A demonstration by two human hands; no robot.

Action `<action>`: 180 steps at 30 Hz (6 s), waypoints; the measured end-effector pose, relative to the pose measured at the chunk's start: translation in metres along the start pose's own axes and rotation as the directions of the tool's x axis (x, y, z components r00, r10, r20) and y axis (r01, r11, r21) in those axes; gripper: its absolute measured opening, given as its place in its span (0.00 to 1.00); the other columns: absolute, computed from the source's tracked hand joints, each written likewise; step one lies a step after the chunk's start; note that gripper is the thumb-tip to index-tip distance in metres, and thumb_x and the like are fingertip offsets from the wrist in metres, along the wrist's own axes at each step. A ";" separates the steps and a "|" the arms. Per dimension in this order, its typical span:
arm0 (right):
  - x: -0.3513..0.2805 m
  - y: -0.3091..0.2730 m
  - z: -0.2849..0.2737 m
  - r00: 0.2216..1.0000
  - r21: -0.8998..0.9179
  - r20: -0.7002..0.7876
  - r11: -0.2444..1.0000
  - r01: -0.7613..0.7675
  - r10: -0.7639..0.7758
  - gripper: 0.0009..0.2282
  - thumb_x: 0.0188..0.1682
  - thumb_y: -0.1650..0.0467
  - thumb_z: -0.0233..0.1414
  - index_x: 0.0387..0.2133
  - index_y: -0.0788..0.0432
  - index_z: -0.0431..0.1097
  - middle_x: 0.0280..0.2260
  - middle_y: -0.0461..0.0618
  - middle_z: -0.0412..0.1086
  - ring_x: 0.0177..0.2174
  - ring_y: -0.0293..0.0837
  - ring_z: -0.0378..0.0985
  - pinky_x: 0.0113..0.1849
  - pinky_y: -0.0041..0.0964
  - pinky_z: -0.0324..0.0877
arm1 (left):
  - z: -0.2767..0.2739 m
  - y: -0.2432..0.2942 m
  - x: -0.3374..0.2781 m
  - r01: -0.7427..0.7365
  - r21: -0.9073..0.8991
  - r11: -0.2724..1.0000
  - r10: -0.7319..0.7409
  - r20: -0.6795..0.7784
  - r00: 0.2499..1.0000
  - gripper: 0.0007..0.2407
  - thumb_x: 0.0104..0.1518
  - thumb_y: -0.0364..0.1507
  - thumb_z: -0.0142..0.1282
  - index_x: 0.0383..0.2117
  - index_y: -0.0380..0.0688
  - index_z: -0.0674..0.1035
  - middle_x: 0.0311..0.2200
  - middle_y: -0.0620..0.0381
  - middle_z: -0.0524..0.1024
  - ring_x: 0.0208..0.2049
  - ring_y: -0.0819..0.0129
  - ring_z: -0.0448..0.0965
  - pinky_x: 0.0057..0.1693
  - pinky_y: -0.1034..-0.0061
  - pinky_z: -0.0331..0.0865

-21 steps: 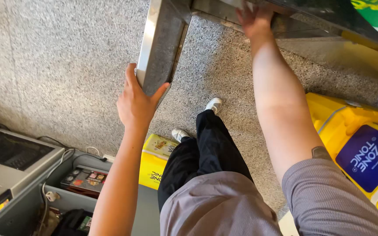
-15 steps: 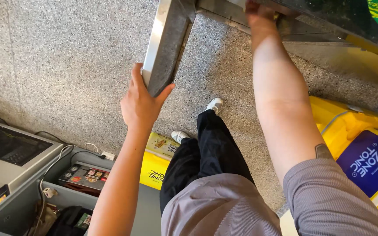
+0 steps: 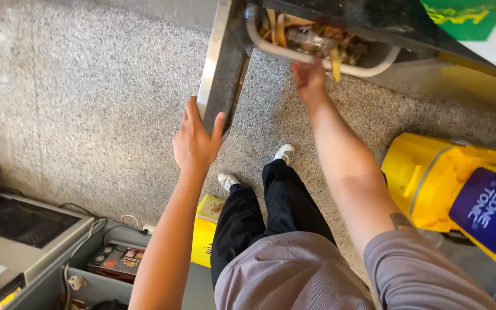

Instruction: Dispose of floor trash and wash a reusable bag and small items in a sink.

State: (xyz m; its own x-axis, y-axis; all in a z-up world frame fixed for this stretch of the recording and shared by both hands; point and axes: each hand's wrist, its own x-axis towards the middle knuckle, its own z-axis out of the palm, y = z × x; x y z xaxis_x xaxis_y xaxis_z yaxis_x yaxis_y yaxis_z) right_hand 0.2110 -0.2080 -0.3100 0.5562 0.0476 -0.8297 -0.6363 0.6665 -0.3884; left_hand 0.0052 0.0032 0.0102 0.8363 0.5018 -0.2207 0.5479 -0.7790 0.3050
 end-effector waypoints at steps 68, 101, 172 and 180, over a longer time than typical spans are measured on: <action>-0.259 0.247 -0.312 0.980 -0.682 -0.191 0.710 -0.176 0.060 0.17 0.56 0.62 0.50 0.50 0.63 0.69 0.38 0.56 0.78 0.33 0.46 0.83 0.36 0.40 0.77 | 0.083 -0.175 0.040 -0.659 0.017 0.752 0.641 -0.254 0.724 0.09 0.66 0.26 0.58 0.50 0.43 0.78 0.51 0.49 0.76 0.58 0.53 0.73 0.67 0.48 0.58; -0.192 0.128 -0.191 0.865 -0.699 0.500 -0.607 0.377 -0.038 0.14 0.49 0.67 0.49 0.46 0.54 0.73 0.47 0.48 0.70 0.52 0.48 0.68 0.52 0.53 0.57 | 0.250 -0.141 -0.031 -0.288 -0.369 0.884 0.365 0.158 0.918 0.03 0.63 0.25 0.50 0.38 0.41 0.74 0.37 0.44 0.78 0.41 0.43 0.78 0.46 0.55 0.71; -0.160 0.105 -0.148 0.975 -0.993 0.091 0.089 0.075 0.204 0.30 0.50 0.66 0.51 0.68 0.56 0.52 0.65 0.58 0.58 0.61 0.58 0.64 0.60 0.49 0.63 | 0.414 -0.090 0.010 -0.198 -0.268 0.943 0.330 0.829 0.451 0.28 0.40 0.33 0.71 0.52 0.43 0.75 0.49 0.45 0.77 0.52 0.51 0.75 0.57 0.62 0.68; -0.153 0.145 -0.168 0.910 -0.755 0.331 -0.508 0.414 0.249 0.29 0.56 0.57 0.41 0.68 0.59 0.49 0.72 0.49 0.38 0.69 0.53 0.36 0.66 0.50 0.39 | 0.426 -0.129 0.103 -0.043 -0.194 0.980 0.198 0.929 0.314 0.11 0.58 0.34 0.54 0.39 0.41 0.83 0.34 0.46 0.84 0.33 0.59 0.86 0.44 0.67 0.79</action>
State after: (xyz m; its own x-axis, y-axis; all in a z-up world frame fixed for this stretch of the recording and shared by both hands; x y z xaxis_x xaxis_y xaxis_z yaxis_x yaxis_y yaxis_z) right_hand -0.0562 -0.2431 -0.3066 0.5245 0.4560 -0.7190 0.1497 -0.8807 -0.4493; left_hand 0.0131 -0.0049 -0.4462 0.3537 -0.3452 -0.8693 0.5049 -0.7119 0.4881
